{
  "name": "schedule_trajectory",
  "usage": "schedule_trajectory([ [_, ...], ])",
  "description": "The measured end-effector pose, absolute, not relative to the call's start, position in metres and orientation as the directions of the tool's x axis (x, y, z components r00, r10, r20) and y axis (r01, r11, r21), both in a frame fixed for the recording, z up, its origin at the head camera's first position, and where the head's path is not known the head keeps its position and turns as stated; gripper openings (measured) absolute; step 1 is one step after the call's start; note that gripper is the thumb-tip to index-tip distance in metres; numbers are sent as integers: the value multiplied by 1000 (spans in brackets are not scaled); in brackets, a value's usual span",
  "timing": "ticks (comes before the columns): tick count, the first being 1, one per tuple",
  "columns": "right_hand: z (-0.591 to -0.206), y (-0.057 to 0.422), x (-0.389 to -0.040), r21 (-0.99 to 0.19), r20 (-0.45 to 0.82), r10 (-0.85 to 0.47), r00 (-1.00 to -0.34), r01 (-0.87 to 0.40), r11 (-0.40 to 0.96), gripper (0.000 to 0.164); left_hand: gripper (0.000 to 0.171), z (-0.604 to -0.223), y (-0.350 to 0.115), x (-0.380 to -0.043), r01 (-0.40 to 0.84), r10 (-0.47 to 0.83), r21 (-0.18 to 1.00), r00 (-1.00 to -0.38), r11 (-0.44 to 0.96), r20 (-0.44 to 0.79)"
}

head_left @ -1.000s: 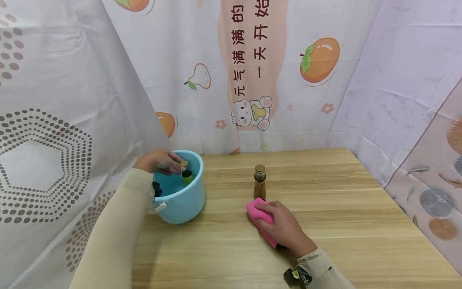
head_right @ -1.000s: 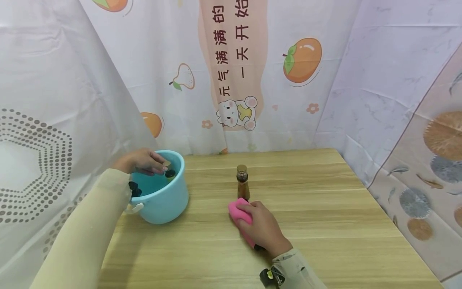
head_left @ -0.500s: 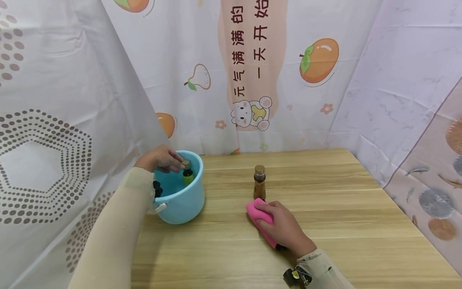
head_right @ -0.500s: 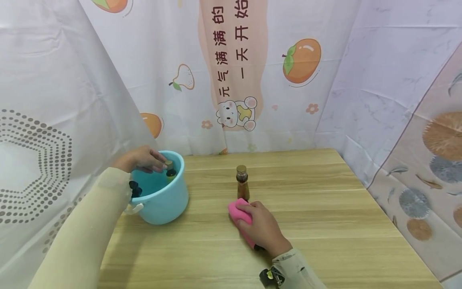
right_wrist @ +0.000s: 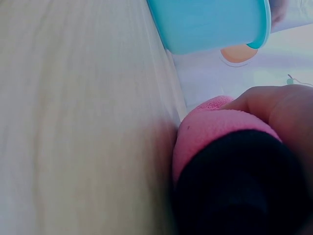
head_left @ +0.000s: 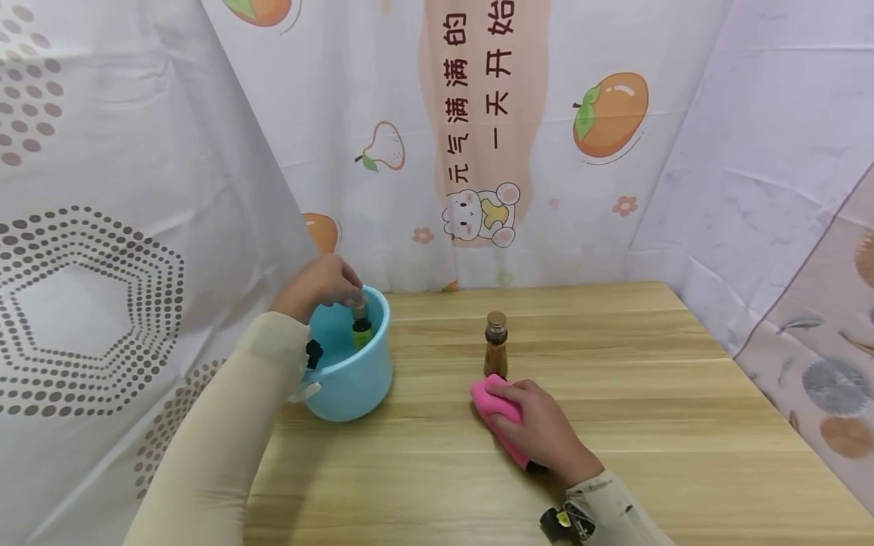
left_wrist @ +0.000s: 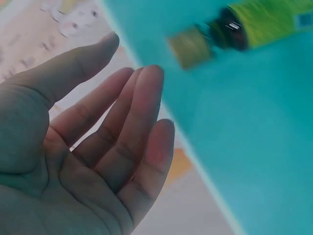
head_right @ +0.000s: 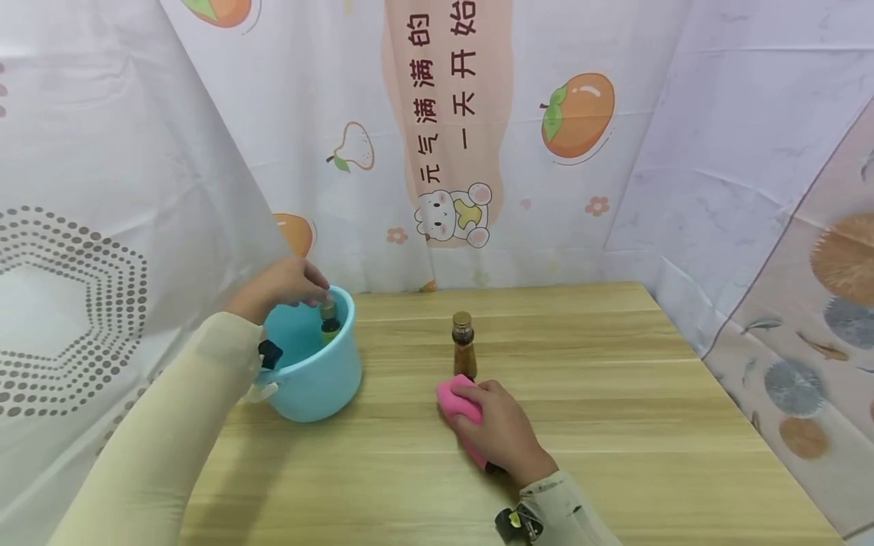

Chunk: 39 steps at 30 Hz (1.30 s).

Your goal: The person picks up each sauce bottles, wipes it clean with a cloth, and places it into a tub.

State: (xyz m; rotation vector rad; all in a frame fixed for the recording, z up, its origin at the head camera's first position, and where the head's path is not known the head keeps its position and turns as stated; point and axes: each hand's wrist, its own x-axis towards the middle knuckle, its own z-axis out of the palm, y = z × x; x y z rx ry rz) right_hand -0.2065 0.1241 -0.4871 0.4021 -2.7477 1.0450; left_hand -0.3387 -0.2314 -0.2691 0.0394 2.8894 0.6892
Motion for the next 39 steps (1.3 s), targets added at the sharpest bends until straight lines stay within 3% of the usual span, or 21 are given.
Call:
schedule_trajectory([
  [11, -478, 132, -207, -655, 325, -171, -930, -352, 669, 42, 35, -250, -169, -312, 158, 161, 390, -987, 907, 25],
  [21, -479, 146, -214, -707, 511, -230, -828, -557, 436, 49, 30, -279, -107, -283, 389, 333, 300, -917, 871, 220],
  [30, -476, 158, -215, -729, 602, -179, -778, -627, 275, 47, 29, -310, -77, -284, 441, 382, 284, -893, 852, 239],
  [39, -474, 164, -218, -764, 603, -45, -796, -593, 254, 48, 30, -339, -57, -293, 512, 443, 343, -857, 788, 263],
])
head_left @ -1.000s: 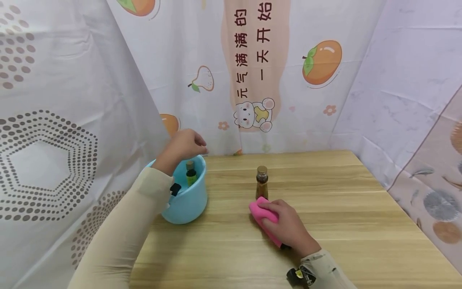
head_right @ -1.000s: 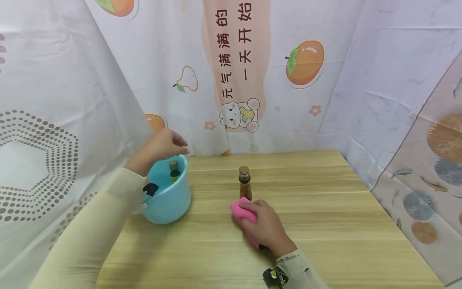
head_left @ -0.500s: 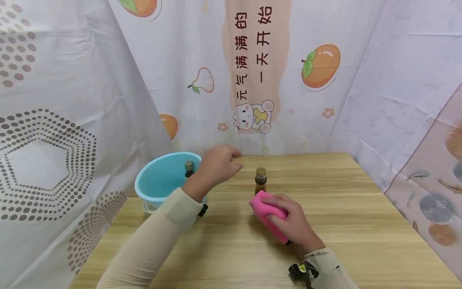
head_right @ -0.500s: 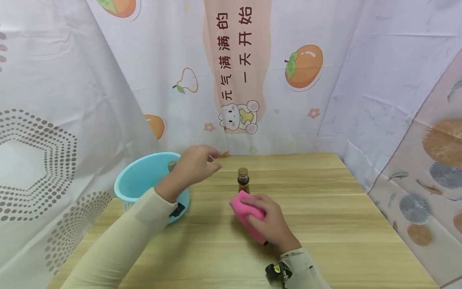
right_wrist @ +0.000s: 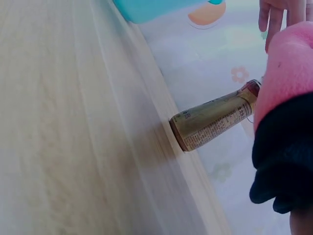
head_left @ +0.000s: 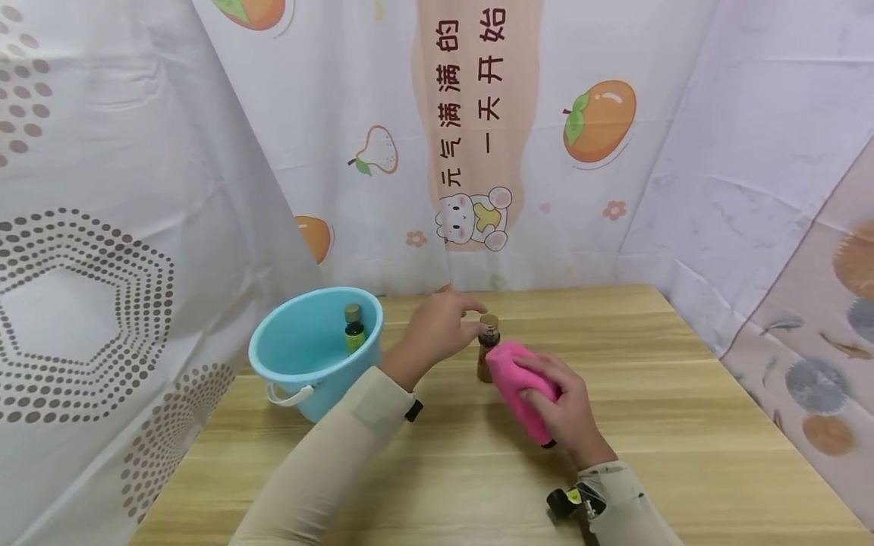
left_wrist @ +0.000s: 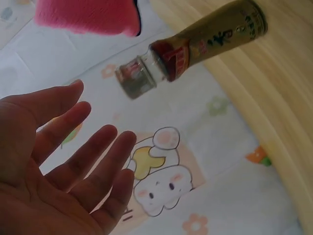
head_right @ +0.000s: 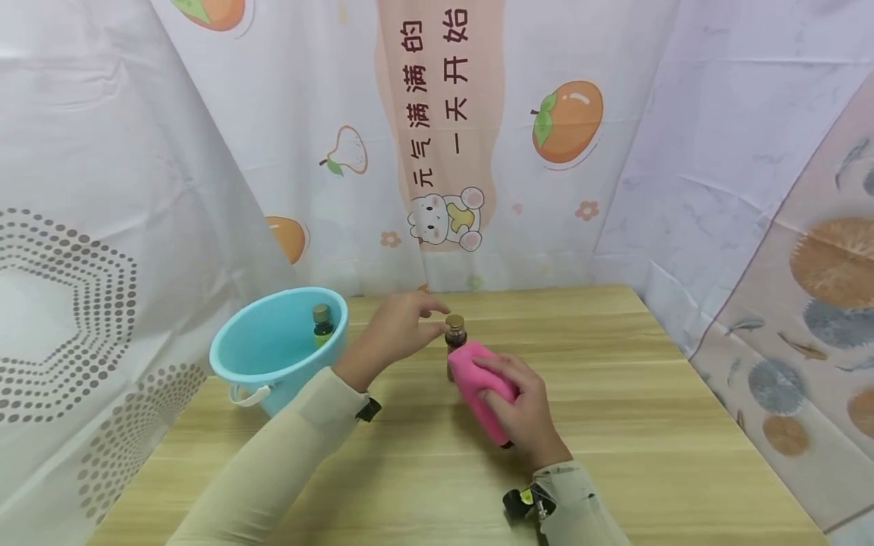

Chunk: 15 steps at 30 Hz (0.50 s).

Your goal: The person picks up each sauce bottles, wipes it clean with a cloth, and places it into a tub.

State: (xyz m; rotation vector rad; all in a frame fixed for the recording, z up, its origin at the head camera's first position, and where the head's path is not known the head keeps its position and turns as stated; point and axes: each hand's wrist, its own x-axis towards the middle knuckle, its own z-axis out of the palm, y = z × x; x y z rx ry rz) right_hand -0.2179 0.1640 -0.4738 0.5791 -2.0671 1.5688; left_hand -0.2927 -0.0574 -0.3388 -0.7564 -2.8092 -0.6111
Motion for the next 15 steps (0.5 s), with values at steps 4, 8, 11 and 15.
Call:
schedule_trajectory([
  [4, -455, 163, -208, -779, 592, 21, -805, -565, 271, 46, 35, -352, -50, -299, 503, 429, 358, -863, 787, 269],
  [8, -465, 167, -215, -814, 550, 121, -826, -498, 299, 49, 37, -366, -45, -307, 520, 445, 344, -852, 782, 277],
  [11, -482, 171, -228, -842, 514, 199, -834, -447, 301, 50, 33, -376, -43, -311, 536, 456, 353, -842, 767, 289],
  [15, -482, 171, -230, -864, 474, 239, -847, -396, 310, 50, 28, -384, -41, -312, 539, 443, 392, -840, 745, 313],
])
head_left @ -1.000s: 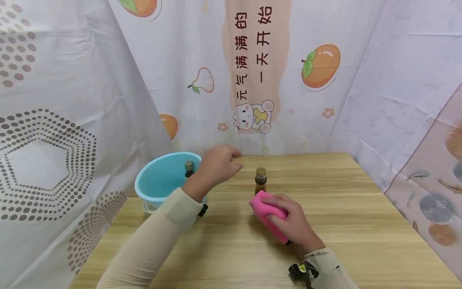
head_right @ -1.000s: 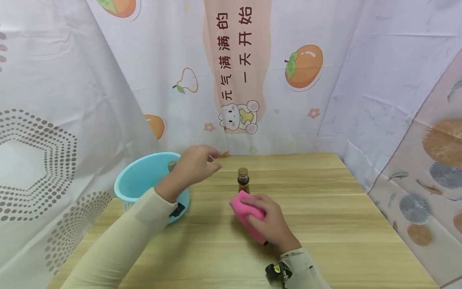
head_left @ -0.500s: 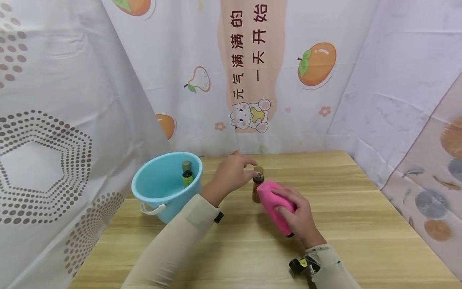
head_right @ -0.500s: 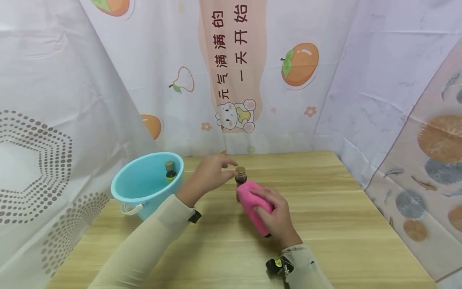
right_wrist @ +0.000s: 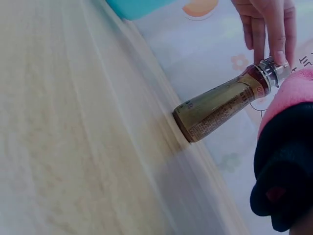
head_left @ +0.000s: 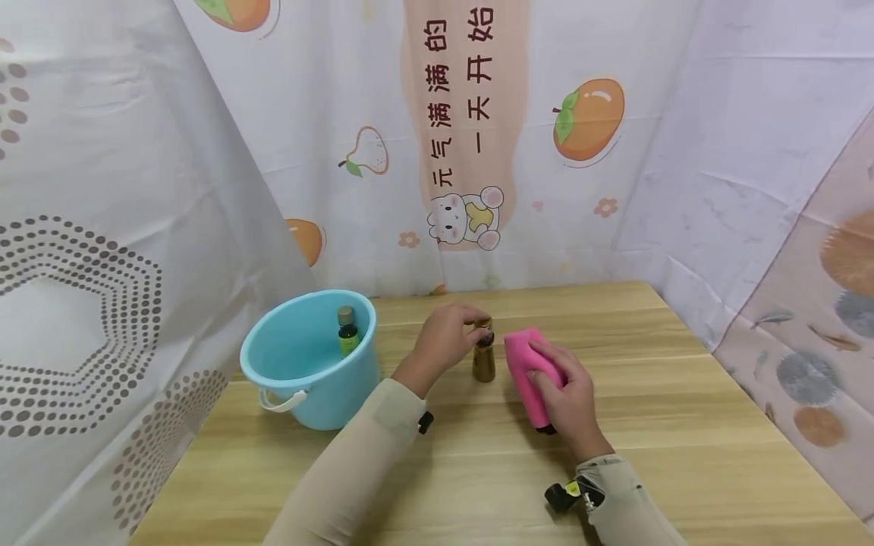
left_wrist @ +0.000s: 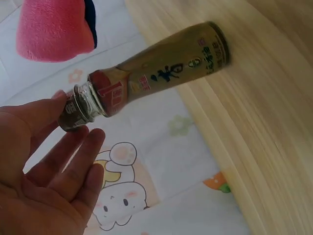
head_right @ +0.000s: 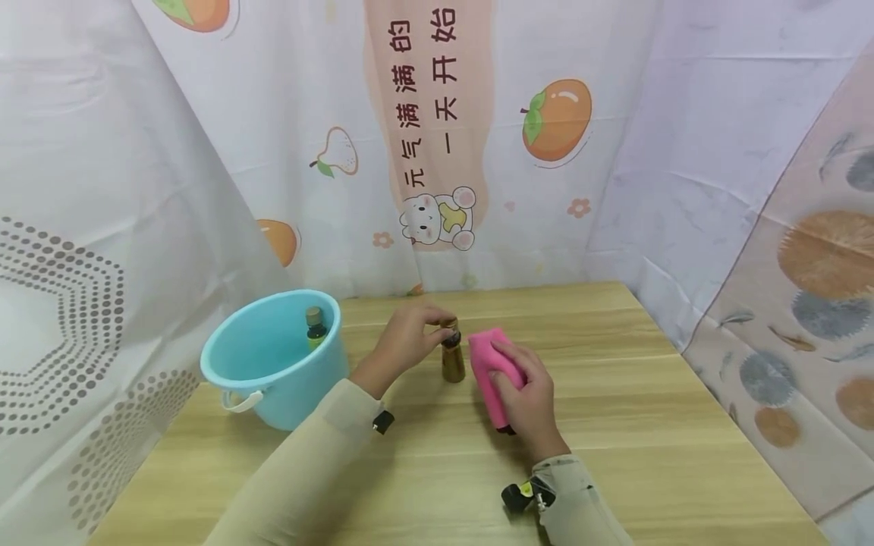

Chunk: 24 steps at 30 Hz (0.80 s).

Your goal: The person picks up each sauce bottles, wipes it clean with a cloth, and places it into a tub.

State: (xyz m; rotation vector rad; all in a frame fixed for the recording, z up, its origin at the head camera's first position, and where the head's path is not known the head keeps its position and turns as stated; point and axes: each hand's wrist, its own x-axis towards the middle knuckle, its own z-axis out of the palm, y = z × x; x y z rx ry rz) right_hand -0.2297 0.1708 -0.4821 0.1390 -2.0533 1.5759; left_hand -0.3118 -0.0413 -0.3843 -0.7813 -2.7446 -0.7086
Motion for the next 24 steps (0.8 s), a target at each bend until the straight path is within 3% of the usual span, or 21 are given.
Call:
schedule_trajectory([
  [11, -484, 167, -228, -863, 457, 262, -850, -352, 363, 49, 25, -389, -51, -296, 549, 433, 447, -834, 706, 341],
  [24, -483, 145, -220, -865, 392, 151, -908, -307, 397, 50, 23, -406, -72, -255, 538, 326, 565, -838, 626, 437],
])
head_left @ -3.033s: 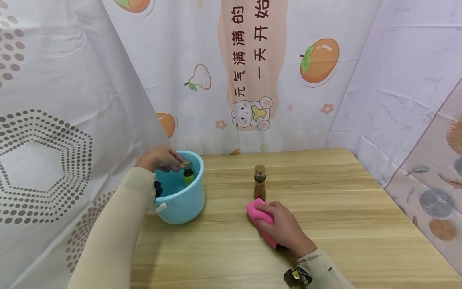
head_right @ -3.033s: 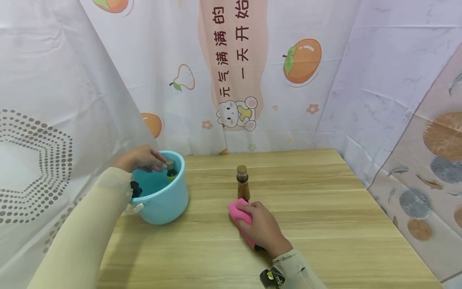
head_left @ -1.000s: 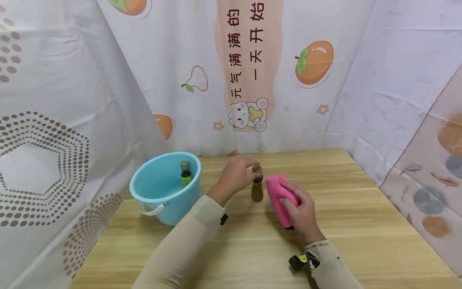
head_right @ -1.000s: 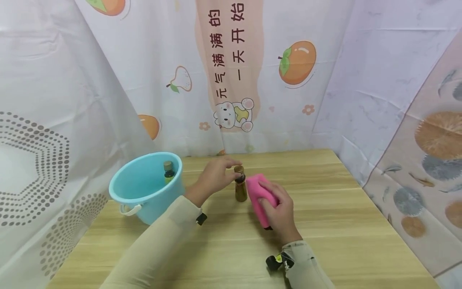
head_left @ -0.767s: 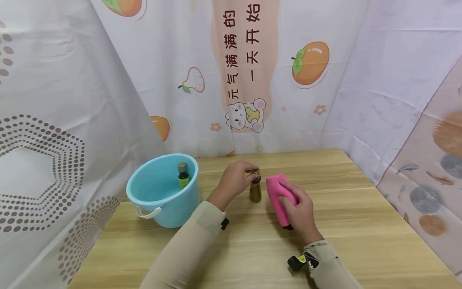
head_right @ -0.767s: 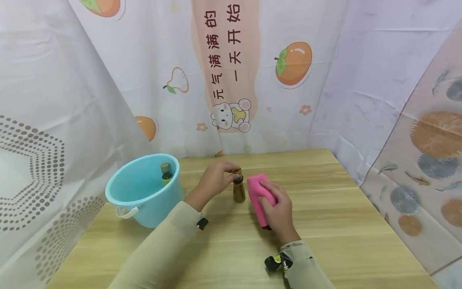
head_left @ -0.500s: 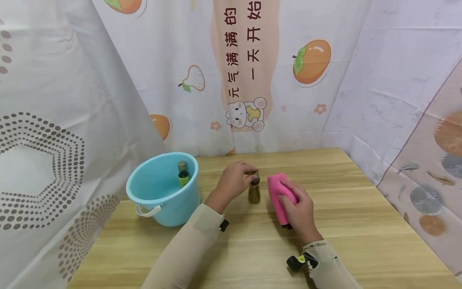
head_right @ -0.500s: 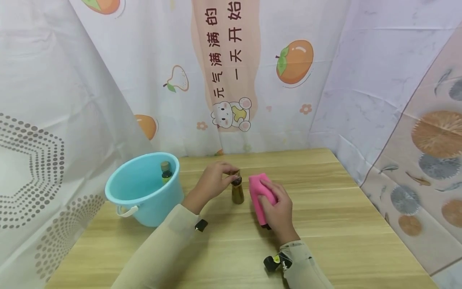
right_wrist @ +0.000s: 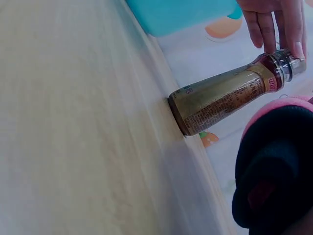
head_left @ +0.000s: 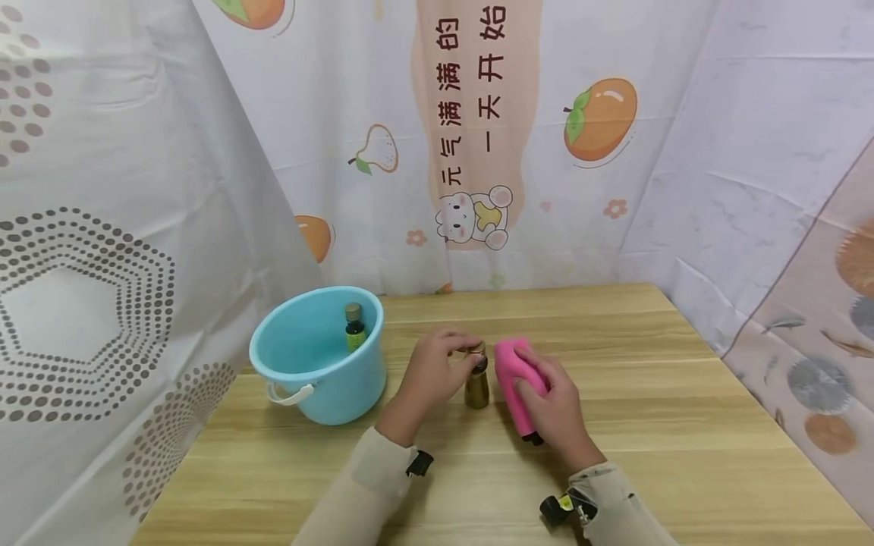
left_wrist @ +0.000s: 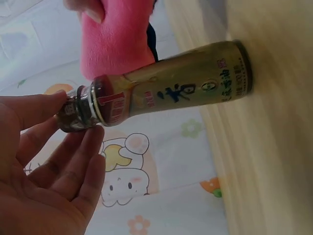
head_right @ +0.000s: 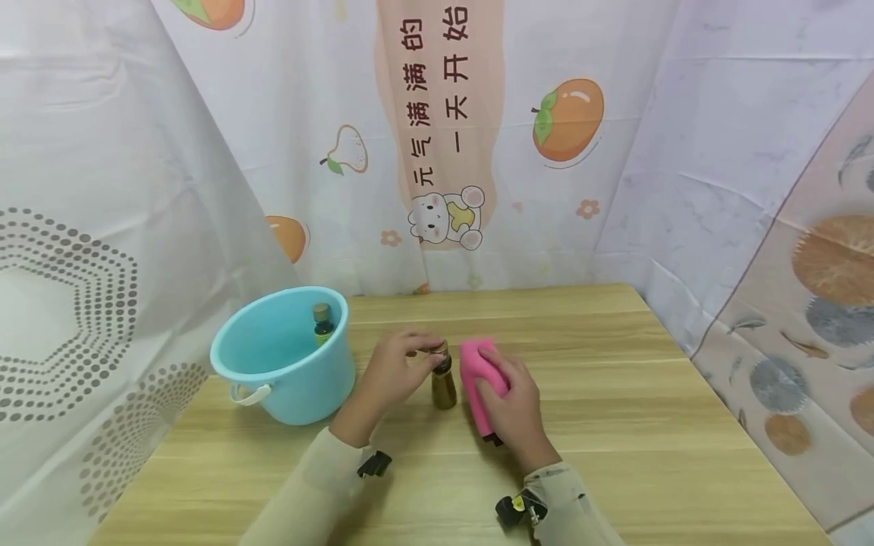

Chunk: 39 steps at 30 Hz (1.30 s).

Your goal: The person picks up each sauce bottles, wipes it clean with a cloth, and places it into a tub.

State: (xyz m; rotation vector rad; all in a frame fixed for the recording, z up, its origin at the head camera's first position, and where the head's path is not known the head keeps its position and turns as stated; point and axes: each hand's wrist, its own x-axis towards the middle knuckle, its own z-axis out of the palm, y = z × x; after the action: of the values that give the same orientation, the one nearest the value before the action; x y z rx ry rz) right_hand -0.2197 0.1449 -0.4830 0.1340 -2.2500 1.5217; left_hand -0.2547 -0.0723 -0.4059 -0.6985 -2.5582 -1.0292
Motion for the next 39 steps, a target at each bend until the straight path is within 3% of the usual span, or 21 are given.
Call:
schedule_trajectory([
  [13, -481, 131, -212, -850, 428, 30, -903, -391, 353, 51, 23, -429, -79, -244, 618, 223, 638, -775, 459, 591],
  [39, -480, 130, -213, -807, 457, 1, -889, -415, 420, 48, 26, -441, -76, -246, 682, 231, 570, -711, 458, 665],
])
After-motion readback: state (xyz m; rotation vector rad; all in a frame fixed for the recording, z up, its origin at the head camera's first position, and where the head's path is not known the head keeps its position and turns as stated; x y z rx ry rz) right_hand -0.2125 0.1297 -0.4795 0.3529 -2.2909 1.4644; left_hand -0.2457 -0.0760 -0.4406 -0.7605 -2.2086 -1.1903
